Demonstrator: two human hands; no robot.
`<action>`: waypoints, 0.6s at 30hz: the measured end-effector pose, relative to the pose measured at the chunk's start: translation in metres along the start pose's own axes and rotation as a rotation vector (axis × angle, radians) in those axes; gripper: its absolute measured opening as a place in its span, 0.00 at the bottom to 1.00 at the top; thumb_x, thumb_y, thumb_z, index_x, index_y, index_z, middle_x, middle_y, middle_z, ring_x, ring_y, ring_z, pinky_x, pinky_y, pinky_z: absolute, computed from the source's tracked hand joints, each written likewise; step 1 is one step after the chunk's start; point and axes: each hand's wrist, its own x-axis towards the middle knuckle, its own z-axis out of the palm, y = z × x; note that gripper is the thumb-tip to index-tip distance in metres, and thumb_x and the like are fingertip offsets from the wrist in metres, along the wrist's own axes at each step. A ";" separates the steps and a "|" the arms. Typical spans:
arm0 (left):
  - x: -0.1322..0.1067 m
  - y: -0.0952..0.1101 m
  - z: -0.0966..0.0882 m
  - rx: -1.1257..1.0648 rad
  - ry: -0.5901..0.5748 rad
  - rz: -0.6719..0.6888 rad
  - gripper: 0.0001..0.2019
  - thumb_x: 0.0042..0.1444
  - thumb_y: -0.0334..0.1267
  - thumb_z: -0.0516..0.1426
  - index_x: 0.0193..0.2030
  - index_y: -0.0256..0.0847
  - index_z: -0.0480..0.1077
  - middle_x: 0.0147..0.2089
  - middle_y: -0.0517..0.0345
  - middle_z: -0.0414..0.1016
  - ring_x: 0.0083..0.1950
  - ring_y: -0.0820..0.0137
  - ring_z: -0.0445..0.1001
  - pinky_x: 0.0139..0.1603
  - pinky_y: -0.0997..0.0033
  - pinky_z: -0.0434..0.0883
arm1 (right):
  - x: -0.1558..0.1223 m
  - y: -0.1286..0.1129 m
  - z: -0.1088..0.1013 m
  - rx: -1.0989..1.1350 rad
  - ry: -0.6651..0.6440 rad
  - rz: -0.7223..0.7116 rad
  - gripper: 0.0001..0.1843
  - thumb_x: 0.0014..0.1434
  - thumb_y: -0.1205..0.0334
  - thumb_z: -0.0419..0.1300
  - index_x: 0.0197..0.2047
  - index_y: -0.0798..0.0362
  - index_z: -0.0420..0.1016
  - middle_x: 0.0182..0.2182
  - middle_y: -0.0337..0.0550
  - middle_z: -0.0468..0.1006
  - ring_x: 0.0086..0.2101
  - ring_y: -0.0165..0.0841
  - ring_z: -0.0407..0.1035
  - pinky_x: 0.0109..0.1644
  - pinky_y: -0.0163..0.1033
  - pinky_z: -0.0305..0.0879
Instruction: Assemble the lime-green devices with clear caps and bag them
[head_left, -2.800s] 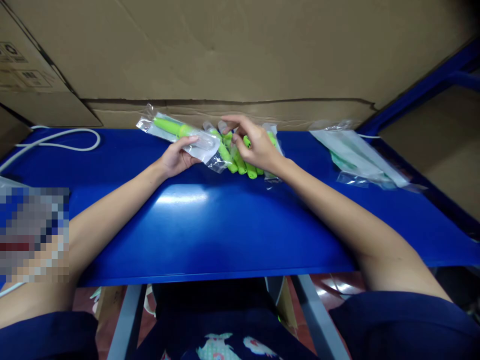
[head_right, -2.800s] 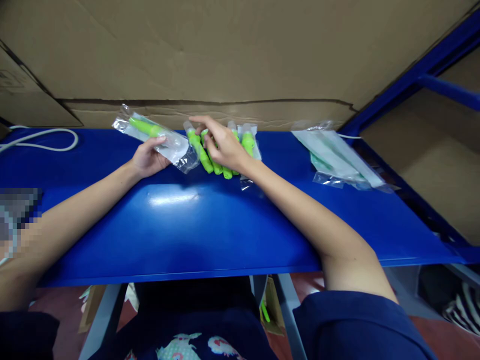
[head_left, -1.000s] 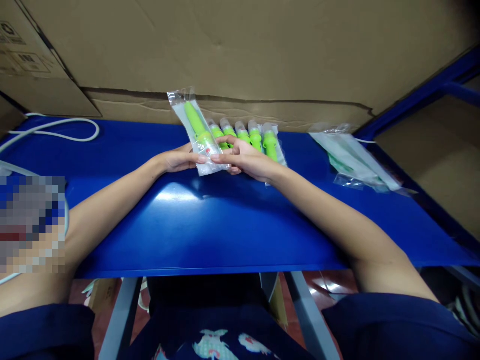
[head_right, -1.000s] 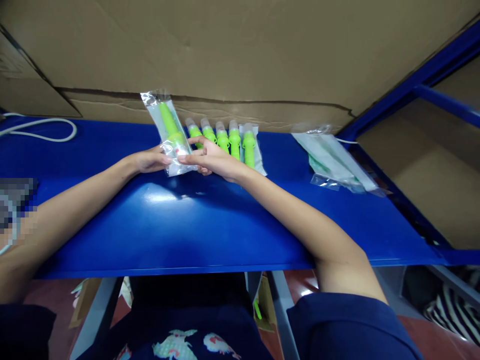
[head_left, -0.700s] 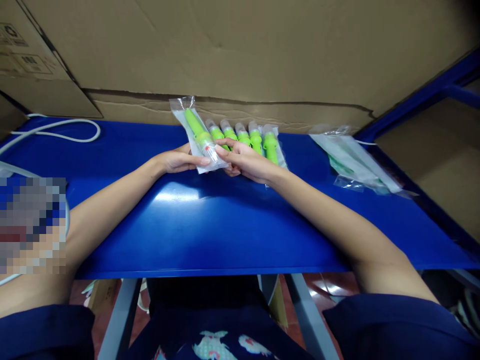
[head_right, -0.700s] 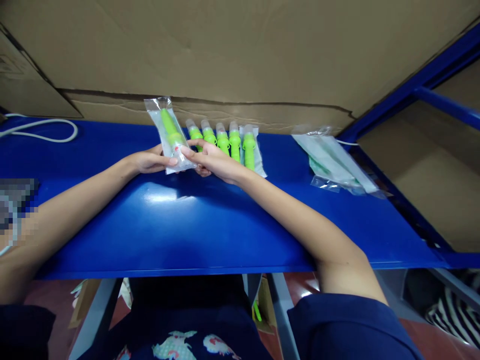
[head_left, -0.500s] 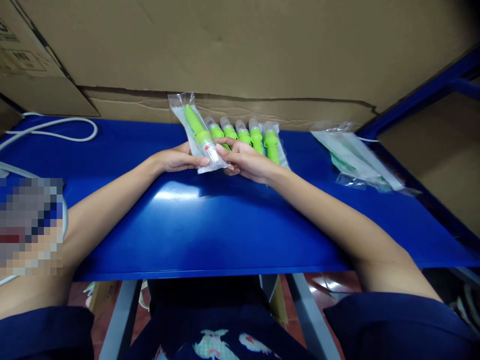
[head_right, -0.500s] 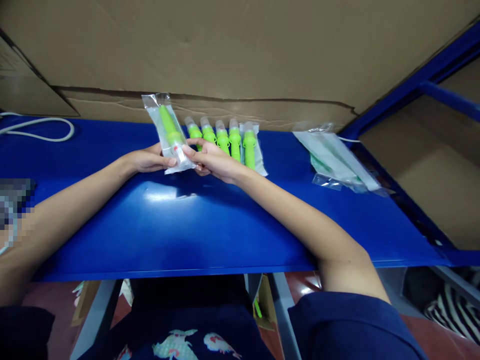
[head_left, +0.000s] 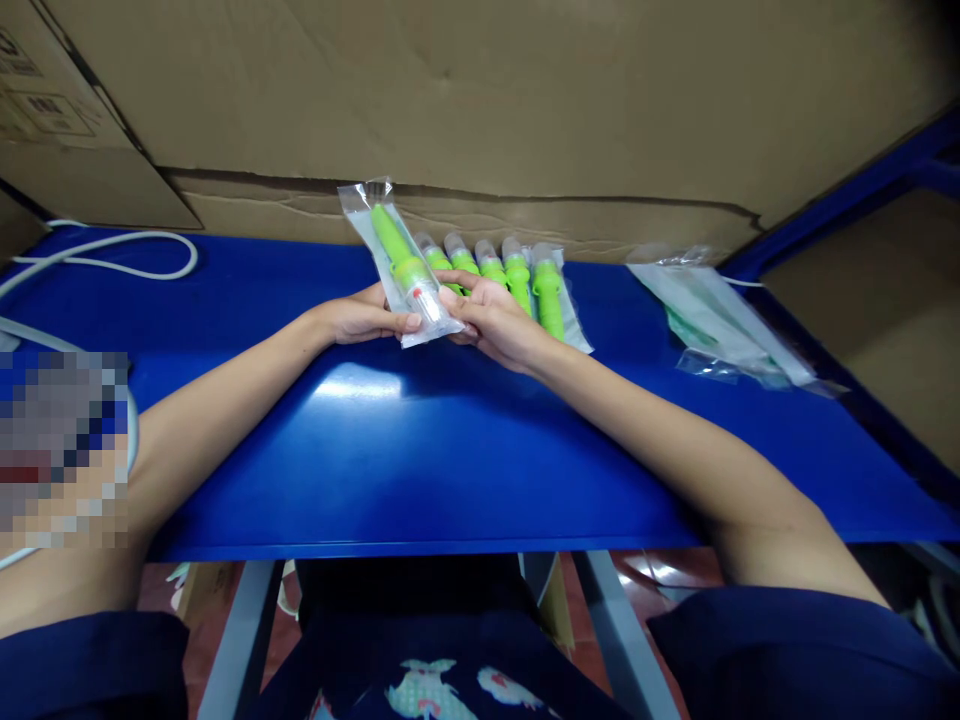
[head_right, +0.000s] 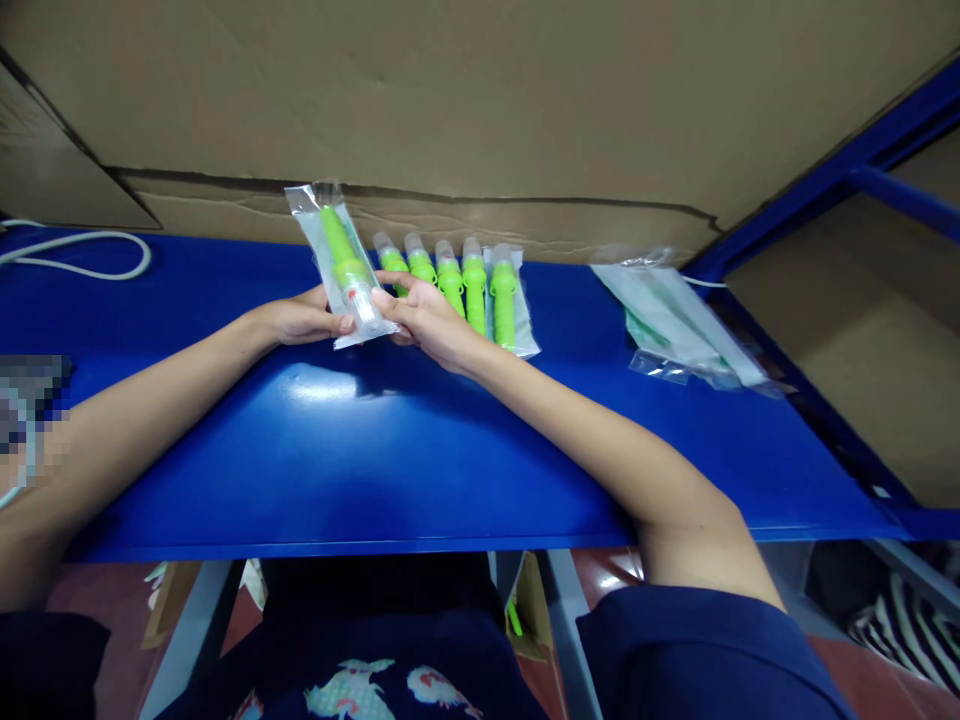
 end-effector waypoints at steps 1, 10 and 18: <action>0.000 -0.001 -0.002 -0.001 -0.013 -0.026 0.47 0.39 0.44 0.78 0.67 0.39 0.70 0.47 0.48 0.84 0.49 0.56 0.84 0.54 0.61 0.77 | 0.000 0.002 -0.001 -0.058 0.013 -0.020 0.28 0.76 0.43 0.46 0.67 0.52 0.65 0.23 0.34 0.65 0.20 0.29 0.59 0.29 0.40 0.69; 0.001 0.003 -0.002 -0.091 -0.034 -0.014 0.27 0.39 0.49 0.79 0.43 0.40 0.78 0.33 0.61 0.77 0.28 0.78 0.71 0.30 0.78 0.69 | -0.017 -0.034 0.003 -0.632 0.255 -0.356 0.30 0.72 0.56 0.56 0.74 0.46 0.58 0.47 0.51 0.76 0.42 0.38 0.74 0.47 0.47 0.77; 0.000 0.007 -0.001 0.071 -0.154 -0.060 0.33 0.40 0.61 0.75 0.46 0.41 0.76 0.31 0.58 0.77 0.33 0.67 0.77 0.41 0.67 0.74 | -0.017 -0.047 -0.004 -0.748 0.211 -0.430 0.14 0.72 0.52 0.55 0.56 0.39 0.77 0.58 0.48 0.74 0.53 0.42 0.72 0.59 0.52 0.74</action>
